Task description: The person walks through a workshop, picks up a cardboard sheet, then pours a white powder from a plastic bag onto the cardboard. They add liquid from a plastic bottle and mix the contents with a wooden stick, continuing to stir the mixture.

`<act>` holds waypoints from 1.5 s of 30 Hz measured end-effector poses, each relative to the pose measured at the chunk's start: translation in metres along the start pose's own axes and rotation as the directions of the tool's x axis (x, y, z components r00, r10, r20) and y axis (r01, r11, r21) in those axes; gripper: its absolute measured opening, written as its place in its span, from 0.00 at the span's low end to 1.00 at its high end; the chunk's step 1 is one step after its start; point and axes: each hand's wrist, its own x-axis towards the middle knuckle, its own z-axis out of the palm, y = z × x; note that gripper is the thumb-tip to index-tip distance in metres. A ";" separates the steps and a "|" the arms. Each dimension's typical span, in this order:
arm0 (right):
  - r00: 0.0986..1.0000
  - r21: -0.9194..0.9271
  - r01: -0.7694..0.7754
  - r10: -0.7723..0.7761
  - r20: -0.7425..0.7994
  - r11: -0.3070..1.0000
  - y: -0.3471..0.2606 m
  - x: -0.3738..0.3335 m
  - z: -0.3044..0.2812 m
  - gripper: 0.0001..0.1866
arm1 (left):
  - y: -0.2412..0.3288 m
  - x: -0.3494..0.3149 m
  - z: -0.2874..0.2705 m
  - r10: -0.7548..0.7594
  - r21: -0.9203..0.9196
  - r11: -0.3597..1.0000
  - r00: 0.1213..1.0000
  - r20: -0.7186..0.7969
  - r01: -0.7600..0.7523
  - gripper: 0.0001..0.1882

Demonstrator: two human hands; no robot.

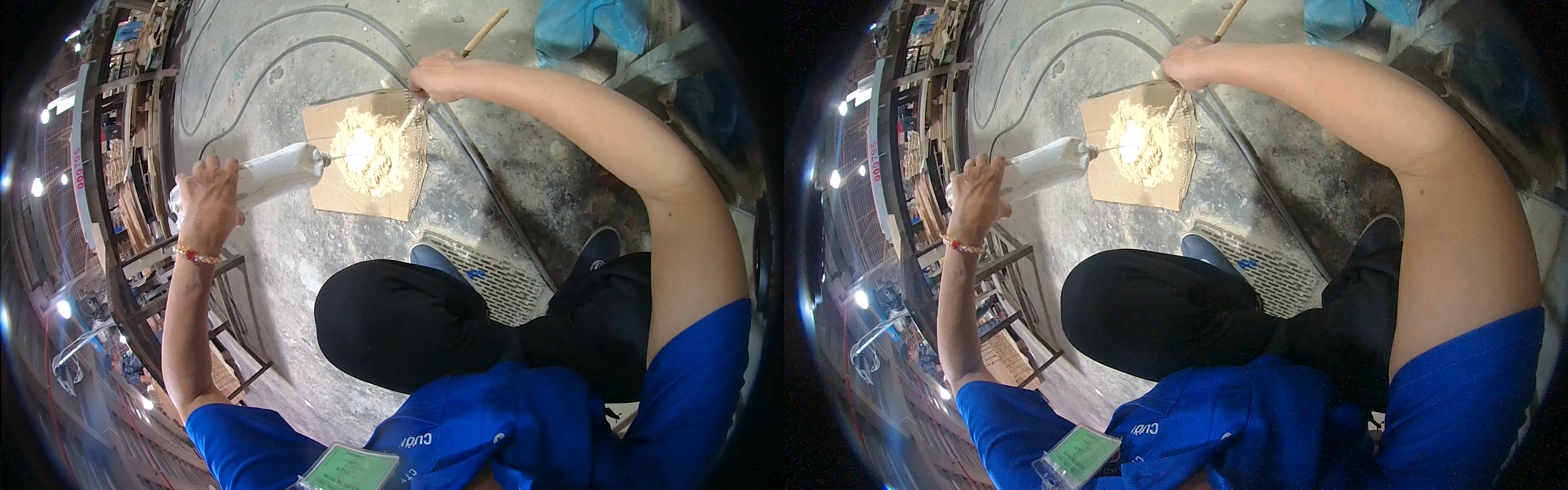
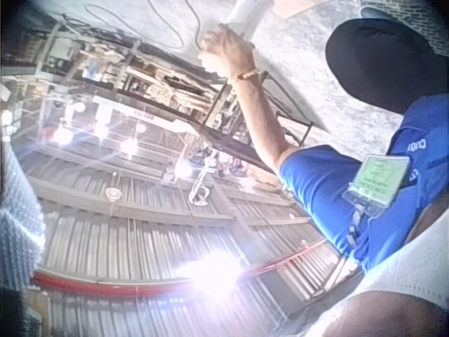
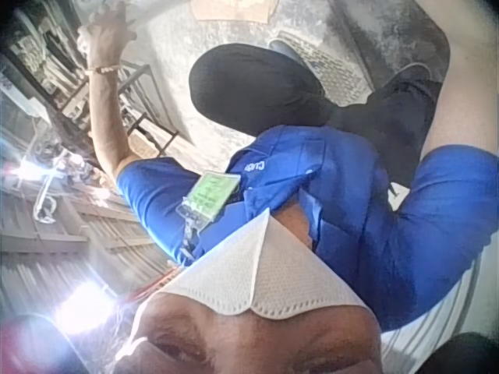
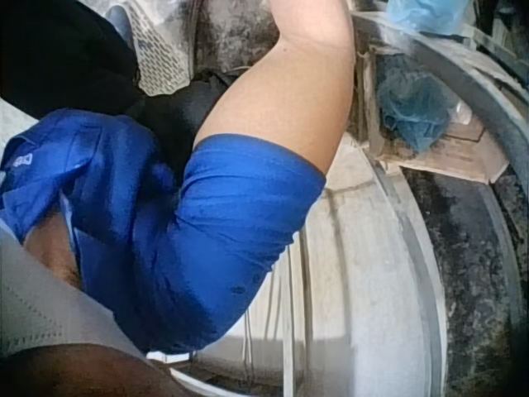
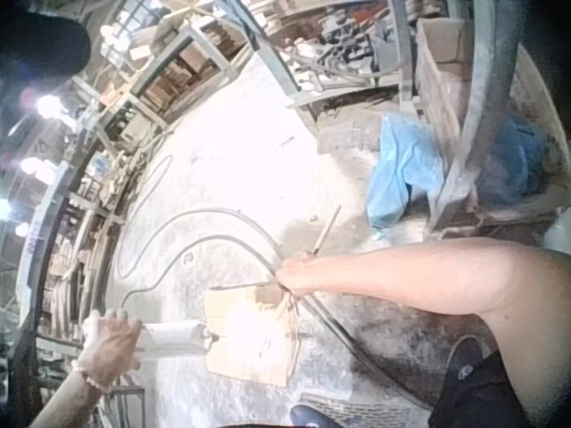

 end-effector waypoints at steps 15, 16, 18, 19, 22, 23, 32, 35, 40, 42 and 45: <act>0.998 0.073 0.050 -0.053 0.040 0.996 0.001 0.009 0.031 0.17 | -0.009 0.016 0.050 0.166 -0.508 0.859 0.904 0.395 0.064 0.44; 0.997 0.079 0.070 -0.071 0.012 0.994 0.004 0.010 0.035 0.13 | -0.009 0.016 0.057 0.206 -0.594 0.800 0.891 0.404 0.084 0.45; 0.997 0.113 0.059 -0.063 0.033 0.992 0.006 0.014 0.040 0.13 | -0.009 0.013 0.079 0.283 -0.737 0.661 0.864 0.417 0.139 0.47; 0.997 0.131 0.051 -0.057 0.045 0.990 0.006 0.016 0.042 0.13 | -0.008 0.009 0.090 0.323 -0.822 0.523 0.840 0.436 0.226 0.47; 0.997 0.101 0.026 -0.033 0.067 0.995 0.004 0.022 0.047 0.15 | -0.002 0.000 0.120 0.461 -0.893 0.156 0.769 0.443 0.421 0.47; 0.997 0.104 0.016 -0.024 0.078 0.994 0.004 0.024 0.048 0.16 | 0.001 -0.004 0.130 0.495 -0.857 -0.009 0.747 0.444 0.515 0.45; 0.990 0.151 -0.053 0.032 0.137 0.987 0.002 0.027 0.048 0.17 | 0.053 -0.050 0.180 0.497 -0.191 -0.798 0.802 0.331 0.572 0.36; 0.991 0.148 -0.055 0.036 0.128 0.987 0.002 0.029 0.049 0.17 | 0.073 -0.053 0.172 0.529 -0.028 -0.845 0.842 0.101 0.534 0.39; 0.997 0.154 -0.023 0.010 0.082 0.988 0.000 0.035 0.047 0.17 | 0.103 -0.060 0.167 0.377 0.419 -0.757 0.858 -0.348 0.502 0.44; 0.996 0.172 -0.046 0.032 0.085 0.984 0.006 0.033 0.050 0.17 | 0.121 -0.061 0.154 0.309 0.563 -0.688 0.887 -0.344 0.458 0.48; 0.996 0.182 -0.061 0.046 0.082 0.981 0.009 0.032 0.053 0.17 | 0.139 -0.062 0.132 0.175 0.754 -0.563 0.940 -0.293 0.340 0.50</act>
